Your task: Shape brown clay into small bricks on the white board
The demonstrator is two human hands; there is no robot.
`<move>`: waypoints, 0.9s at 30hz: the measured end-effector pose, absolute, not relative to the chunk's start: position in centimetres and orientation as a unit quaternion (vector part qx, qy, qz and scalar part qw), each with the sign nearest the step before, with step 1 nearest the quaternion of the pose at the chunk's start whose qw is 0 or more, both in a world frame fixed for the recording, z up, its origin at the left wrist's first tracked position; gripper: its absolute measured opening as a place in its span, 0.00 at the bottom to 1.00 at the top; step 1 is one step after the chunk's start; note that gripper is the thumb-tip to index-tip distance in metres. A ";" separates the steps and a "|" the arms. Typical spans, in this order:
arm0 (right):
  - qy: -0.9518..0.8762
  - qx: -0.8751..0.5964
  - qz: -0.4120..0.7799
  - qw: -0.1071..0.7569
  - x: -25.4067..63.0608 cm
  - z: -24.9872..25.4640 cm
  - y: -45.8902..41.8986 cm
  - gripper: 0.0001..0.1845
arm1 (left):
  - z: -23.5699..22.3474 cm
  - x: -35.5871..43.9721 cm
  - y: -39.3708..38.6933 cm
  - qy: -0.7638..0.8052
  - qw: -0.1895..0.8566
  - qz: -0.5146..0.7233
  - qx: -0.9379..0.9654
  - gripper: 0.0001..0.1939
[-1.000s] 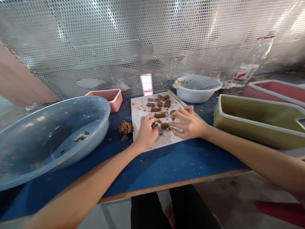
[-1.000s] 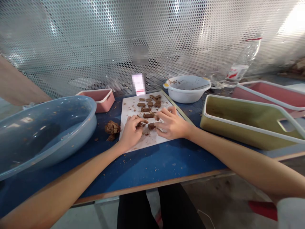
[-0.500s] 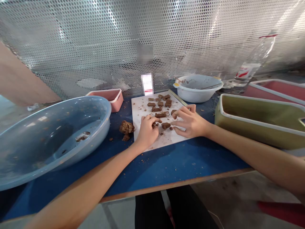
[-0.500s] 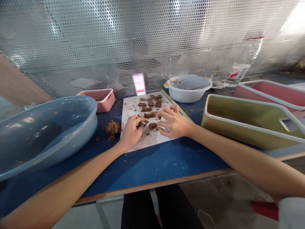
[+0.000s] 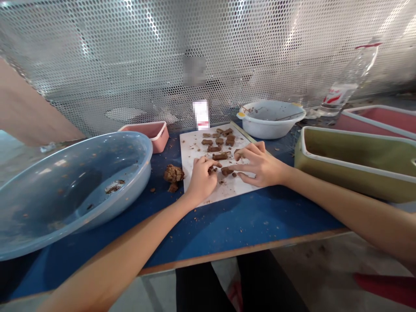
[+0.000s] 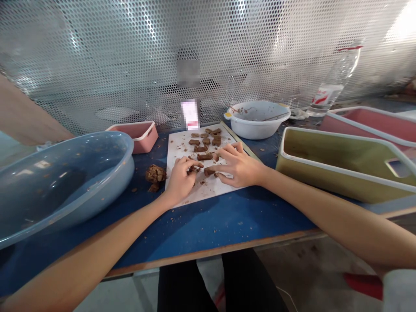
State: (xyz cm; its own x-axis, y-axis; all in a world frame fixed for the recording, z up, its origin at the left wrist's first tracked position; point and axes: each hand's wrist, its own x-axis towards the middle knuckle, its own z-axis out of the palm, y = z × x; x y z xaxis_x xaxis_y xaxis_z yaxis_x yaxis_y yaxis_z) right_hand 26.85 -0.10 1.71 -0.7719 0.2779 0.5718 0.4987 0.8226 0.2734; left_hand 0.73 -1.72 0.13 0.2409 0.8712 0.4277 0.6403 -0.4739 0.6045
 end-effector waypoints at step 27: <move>-0.928 -0.211 -0.171 0.257 26.6 1.7 -0.4 0.18 | 0.4 0.4 -1.9 0.494 0.159 0.365 0.773 0.23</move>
State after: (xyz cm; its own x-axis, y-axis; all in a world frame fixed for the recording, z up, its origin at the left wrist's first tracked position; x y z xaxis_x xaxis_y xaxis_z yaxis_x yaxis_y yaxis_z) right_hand 26.57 -0.42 1.71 -0.7792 0.3038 0.5482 0.4792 0.8526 0.2087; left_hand 0.42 -1.87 0.37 0.2460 0.8798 0.4068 0.6481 -0.4613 0.6059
